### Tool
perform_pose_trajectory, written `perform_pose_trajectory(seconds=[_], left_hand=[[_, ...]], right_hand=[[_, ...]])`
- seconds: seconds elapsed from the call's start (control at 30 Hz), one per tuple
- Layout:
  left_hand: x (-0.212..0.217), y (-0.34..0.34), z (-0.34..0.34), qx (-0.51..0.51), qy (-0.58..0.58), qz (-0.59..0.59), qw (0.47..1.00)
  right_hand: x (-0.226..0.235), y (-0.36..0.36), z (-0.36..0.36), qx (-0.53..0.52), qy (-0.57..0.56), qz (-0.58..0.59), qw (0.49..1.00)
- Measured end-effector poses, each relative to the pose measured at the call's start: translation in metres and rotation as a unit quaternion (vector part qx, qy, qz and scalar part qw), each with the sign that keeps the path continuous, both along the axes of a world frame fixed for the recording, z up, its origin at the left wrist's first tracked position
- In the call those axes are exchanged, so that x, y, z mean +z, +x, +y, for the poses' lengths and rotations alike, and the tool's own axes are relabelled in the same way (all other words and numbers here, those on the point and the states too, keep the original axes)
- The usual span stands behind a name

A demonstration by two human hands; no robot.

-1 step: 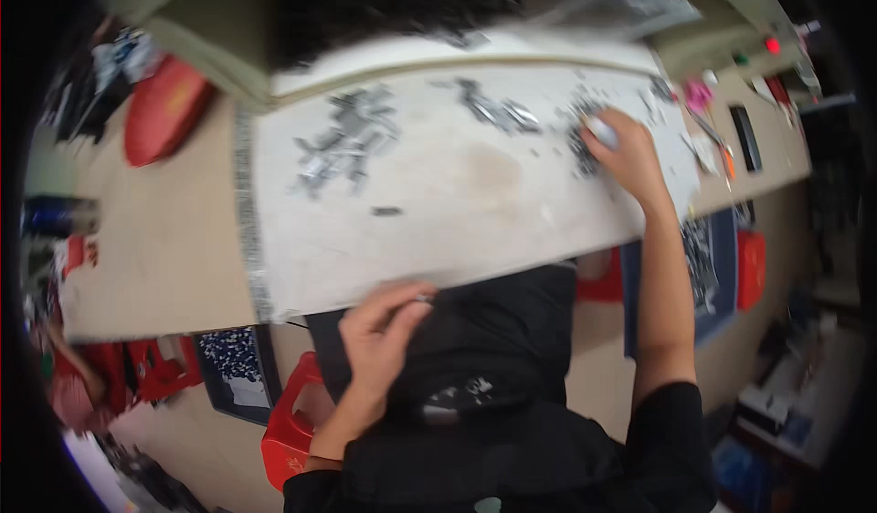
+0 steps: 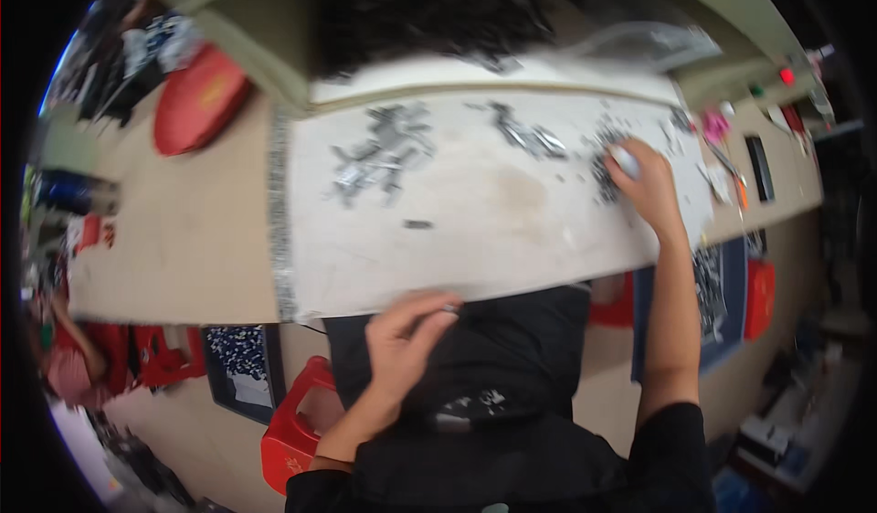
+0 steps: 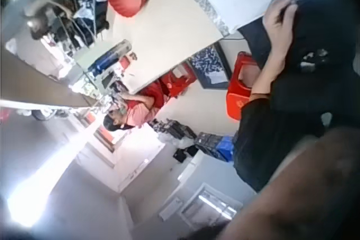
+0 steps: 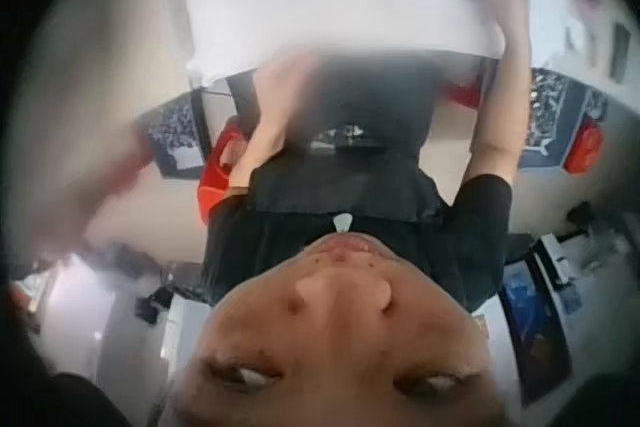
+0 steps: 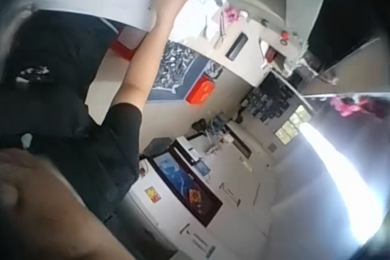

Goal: The person applies glue from a glue bottle to small metal components and assembles them by hand at a factory workbench.

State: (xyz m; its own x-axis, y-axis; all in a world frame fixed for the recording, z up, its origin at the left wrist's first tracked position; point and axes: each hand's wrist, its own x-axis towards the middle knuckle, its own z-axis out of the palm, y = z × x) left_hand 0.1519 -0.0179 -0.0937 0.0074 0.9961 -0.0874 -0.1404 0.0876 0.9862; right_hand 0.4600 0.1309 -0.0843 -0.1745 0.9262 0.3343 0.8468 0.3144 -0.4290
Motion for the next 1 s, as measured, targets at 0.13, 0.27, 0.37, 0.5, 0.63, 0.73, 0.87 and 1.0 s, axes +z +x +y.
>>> perform_pose_trajectory(seconds=[0.13,0.27,0.37,0.5,0.63,0.73,0.87,1.0], left_hand=[[-0.009,0.002,-0.005,-0.027,0.068,-0.001,0.997],[-0.009,0.0,-0.007,-0.009,0.096,0.003,0.995],[-0.006,-0.003,-0.007,0.003,0.102,-0.008,0.995],[-0.01,-0.012,0.005,0.019,0.106,-0.007,0.994],[-0.006,-0.019,0.002,0.058,0.13,0.058,0.988],[-0.006,-0.017,0.011,0.074,0.152,0.077,0.983],[-0.007,-0.013,0.007,0.067,0.174,0.108,0.977],[-0.008,-0.008,0.004,0.073,0.202,0.128,0.968]], right_hand=[[0.014,-0.02,-0.03,-0.039,-0.053,0.118,0.991],[0.016,-0.052,-0.047,-0.035,-0.108,0.201,0.973],[0.024,-0.083,-0.058,0.012,-0.144,0.239,0.96],[0.02,-0.124,-0.073,0.082,-0.183,0.318,0.927],[0.03,-0.154,-0.093,0.134,-0.249,0.363,0.888],[0.028,-0.165,-0.099,0.139,-0.274,0.389,0.869],[0.024,-0.166,-0.103,0.164,-0.245,0.367,0.882],[0.024,-0.164,-0.109,0.165,-0.25,0.357,0.884]])
